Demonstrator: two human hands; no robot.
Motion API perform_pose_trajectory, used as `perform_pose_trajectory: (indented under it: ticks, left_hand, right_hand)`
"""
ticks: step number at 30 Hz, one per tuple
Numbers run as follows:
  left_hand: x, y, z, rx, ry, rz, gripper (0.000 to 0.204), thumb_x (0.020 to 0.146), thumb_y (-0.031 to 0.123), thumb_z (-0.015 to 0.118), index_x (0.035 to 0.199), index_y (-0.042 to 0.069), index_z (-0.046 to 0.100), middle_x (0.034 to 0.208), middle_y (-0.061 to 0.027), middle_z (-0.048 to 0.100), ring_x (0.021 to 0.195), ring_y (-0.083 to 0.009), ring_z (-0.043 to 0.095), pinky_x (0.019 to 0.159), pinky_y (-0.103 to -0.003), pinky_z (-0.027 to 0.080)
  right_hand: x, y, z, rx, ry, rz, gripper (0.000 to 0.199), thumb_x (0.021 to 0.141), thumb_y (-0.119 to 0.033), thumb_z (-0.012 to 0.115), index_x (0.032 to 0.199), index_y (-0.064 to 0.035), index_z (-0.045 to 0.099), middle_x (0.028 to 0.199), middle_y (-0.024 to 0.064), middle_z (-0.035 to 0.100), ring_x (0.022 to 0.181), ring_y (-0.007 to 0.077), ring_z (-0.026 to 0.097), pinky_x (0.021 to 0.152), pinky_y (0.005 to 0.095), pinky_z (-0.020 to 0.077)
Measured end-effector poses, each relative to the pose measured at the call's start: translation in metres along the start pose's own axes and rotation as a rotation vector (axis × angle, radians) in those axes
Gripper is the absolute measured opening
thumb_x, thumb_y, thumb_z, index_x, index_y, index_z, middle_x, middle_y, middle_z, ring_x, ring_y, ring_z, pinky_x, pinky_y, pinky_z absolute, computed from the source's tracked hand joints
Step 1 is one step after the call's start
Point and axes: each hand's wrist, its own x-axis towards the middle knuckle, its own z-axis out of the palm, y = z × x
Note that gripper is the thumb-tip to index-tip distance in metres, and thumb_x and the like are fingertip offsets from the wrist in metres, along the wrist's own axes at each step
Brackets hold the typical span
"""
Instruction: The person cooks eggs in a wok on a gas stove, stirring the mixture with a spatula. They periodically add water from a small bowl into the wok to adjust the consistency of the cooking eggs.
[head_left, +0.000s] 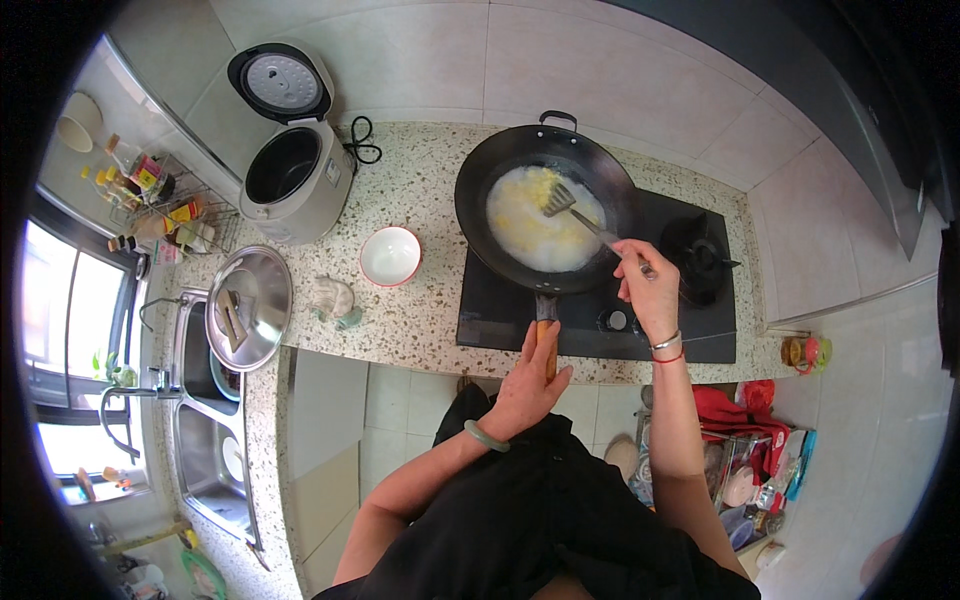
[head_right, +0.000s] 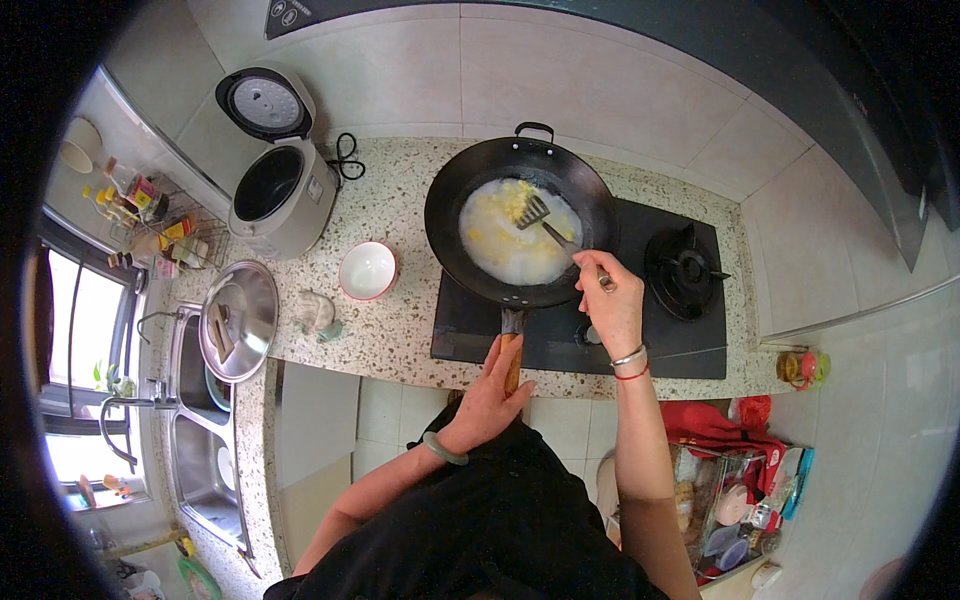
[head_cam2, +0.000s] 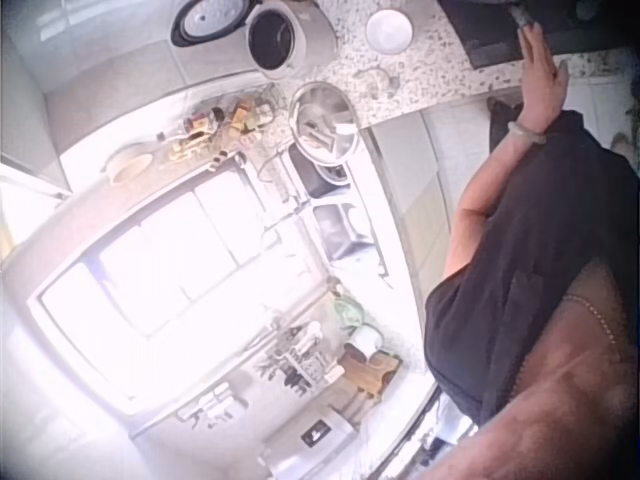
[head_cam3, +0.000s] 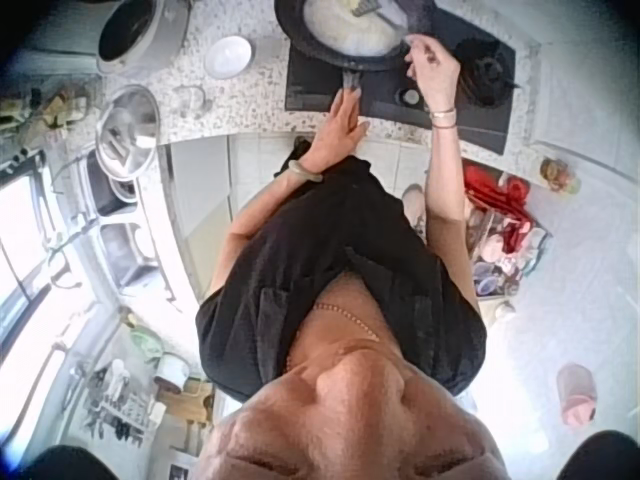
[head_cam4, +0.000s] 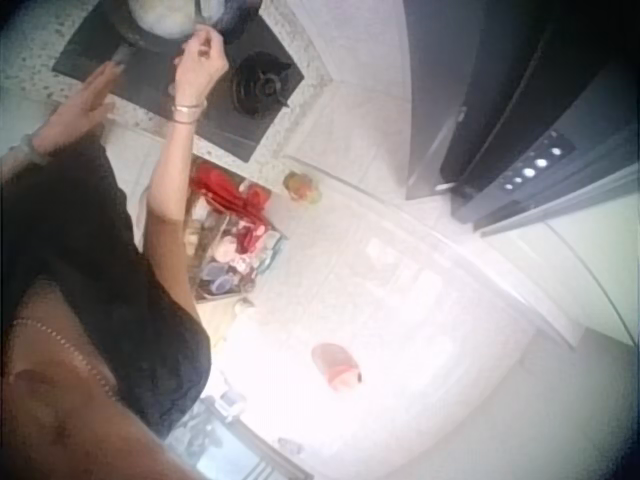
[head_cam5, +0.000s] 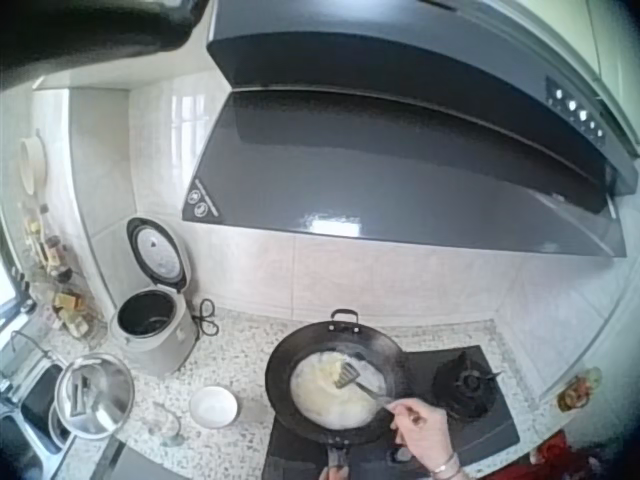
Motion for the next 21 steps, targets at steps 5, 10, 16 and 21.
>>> perform_pose_trajectory:
  ticks: [5, 10, 16, 21]
  left_hand:
    - [0.0, 0.0, -0.001, -0.011, -0.016, -0.016, 0.069, 0.089, 0.027, 0.06, 0.147, 0.017, 0.025, 0.149, -0.0276, 0.02, 0.112, -0.0485, 0.051, 0.087, -0.045, 0.048]
    - [0.001, -0.005, 0.002, 0.006, 0.012, 0.024, 0.069, 0.089, 0.027, 0.06, 0.147, 0.017, 0.024, 0.149, -0.0276, 0.02, 0.112, -0.0485, 0.051, 0.087, -0.045, 0.048]
    - [0.001, -0.003, 0.001, -0.005, -0.001, 0.017, 0.068, 0.089, 0.027, 0.06, 0.147, 0.017, 0.024, 0.149, -0.0276, 0.02, 0.113, -0.0486, 0.05, 0.087, -0.045, 0.048]
    - [0.001, -0.004, 0.001, 0.001, 0.007, 0.021, 0.068, 0.089, 0.026, 0.06, 0.146, 0.016, 0.025, 0.149, -0.0277, 0.02, 0.113, -0.0486, 0.05, 0.088, -0.045, 0.048]
  right_hand:
    - [-0.003, -0.005, 0.002, 0.021, -0.034, 0.027, 0.017, 0.094, -0.014, 0.055, 0.098, -0.003, 0.068, 0.065, 0.0016, 0.059, 0.046, 0.0049, 0.051, 0.042, 0.0205, 0.0382]
    - [-0.008, -0.014, -0.003, -0.006, -0.055, 0.044, 0.018, 0.094, -0.014, 0.055, 0.098, -0.0024, 0.068, 0.064, 0.0013, 0.059, 0.046, 0.0047, 0.051, 0.042, 0.0201, 0.038]
    - [-0.017, -0.025, -0.013, -0.009, 0.018, 0.079, 0.018, 0.094, -0.015, 0.055, 0.098, -0.0022, 0.068, 0.064, 0.0012, 0.058, 0.047, 0.0044, 0.05, 0.043, 0.02, 0.038]
    - [-0.027, -0.044, -0.014, -0.105, 0.069, 0.015, 0.019, 0.095, -0.015, 0.055, 0.097, -0.0017, 0.068, 0.064, 0.0007, 0.058, 0.047, 0.0044, 0.049, 0.043, 0.0196, 0.0373]
